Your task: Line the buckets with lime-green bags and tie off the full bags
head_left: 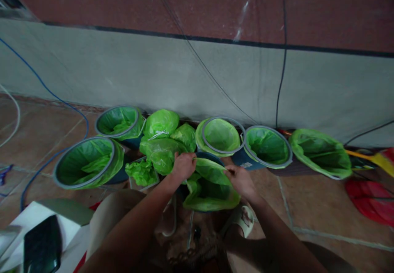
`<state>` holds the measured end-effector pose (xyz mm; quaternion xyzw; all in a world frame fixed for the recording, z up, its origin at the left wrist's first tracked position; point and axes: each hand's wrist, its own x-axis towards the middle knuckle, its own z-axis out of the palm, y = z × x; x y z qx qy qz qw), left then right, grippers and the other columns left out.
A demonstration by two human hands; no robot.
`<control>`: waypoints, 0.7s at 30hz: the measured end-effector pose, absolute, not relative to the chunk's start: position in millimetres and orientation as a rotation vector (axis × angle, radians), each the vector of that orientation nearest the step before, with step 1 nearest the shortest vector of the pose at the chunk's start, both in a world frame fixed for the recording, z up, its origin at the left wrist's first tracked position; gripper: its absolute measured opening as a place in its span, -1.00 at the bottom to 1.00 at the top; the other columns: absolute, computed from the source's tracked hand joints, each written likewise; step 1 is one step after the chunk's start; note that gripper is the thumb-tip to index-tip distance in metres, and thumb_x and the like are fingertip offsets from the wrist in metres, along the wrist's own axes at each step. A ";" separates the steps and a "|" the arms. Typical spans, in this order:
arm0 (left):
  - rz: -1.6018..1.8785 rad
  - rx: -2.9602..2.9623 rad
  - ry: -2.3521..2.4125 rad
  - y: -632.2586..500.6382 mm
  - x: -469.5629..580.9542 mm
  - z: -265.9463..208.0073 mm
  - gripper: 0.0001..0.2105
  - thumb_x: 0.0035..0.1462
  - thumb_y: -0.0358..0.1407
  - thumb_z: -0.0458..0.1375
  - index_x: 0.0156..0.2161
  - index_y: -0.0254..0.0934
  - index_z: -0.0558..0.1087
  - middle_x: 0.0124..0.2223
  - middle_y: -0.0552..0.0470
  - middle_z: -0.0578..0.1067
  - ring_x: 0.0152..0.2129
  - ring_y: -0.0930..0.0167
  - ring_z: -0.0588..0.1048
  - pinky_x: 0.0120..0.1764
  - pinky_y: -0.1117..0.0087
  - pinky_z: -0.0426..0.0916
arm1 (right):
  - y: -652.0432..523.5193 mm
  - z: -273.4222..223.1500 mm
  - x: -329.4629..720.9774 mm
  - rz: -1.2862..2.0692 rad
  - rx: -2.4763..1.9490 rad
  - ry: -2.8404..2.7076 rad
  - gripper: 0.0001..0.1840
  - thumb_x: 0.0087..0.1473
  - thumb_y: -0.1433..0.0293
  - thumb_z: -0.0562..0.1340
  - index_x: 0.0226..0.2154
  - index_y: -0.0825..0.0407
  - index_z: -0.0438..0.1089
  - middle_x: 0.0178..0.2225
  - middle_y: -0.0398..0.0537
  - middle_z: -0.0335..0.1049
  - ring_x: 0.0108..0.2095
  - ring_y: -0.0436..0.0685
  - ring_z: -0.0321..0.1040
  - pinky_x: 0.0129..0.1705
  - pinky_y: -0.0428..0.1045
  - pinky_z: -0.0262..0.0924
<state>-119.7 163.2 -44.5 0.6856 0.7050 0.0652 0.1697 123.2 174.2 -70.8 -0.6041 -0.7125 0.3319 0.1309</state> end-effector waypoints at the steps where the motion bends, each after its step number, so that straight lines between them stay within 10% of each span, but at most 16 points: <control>1: 0.158 1.946 2.022 161.9 -119.4 -45.1 -0.76 0.16 -0.39 0.03 -0.13 -0.24 0.51 -0.16 -0.12 0.59 -0.14 0.19 0.50 0.11 -0.05 0.16 | 174.6 -70.4 123.0 0.992 -1.727 -2.042 -0.70 0.11 0.22 0.11 -0.29 -0.02 0.50 -0.36 -0.08 0.55 -0.32 0.15 0.48 -0.25 0.00 0.27; 8: 0.303 2.159 1.683 157.4 -110.1 -34.0 -0.29 -0.06 -0.48 0.15 0.26 -0.15 0.20 0.28 -0.15 0.26 0.20 0.12 0.23 0.22 -0.21 -0.08 | 168.7 -67.0 114.4 1.160 -1.528 -2.001 -0.74 0.07 0.23 0.14 -0.33 -0.01 0.50 -0.38 -0.11 0.55 -0.33 0.12 0.46 -0.27 -0.03 0.29; 16: 0.224 2.209 1.457 163.5 -102.0 -33.3 -0.79 0.17 -0.33 0.04 -0.19 -0.17 0.52 -0.16 0.01 0.59 -0.12 0.28 0.50 0.21 -0.10 0.00 | 164.7 -67.5 108.0 1.285 -1.419 -1.945 -0.77 0.05 0.26 0.18 -0.30 0.00 0.49 -0.34 -0.11 0.54 -0.31 0.11 0.44 -0.21 -0.02 0.30; 21: 0.215 2.198 1.435 165.3 -108.8 -33.9 -0.82 0.14 -0.32 0.05 -0.34 -0.21 0.53 -0.35 0.06 0.58 -0.35 0.40 0.51 -0.01 0.31 0.29 | 170.7 -68.9 118.7 1.364 -1.397 -1.935 -0.74 0.00 0.33 0.20 -0.23 0.00 0.49 -0.26 -0.08 0.55 -0.23 0.13 0.46 -0.12 0.03 0.30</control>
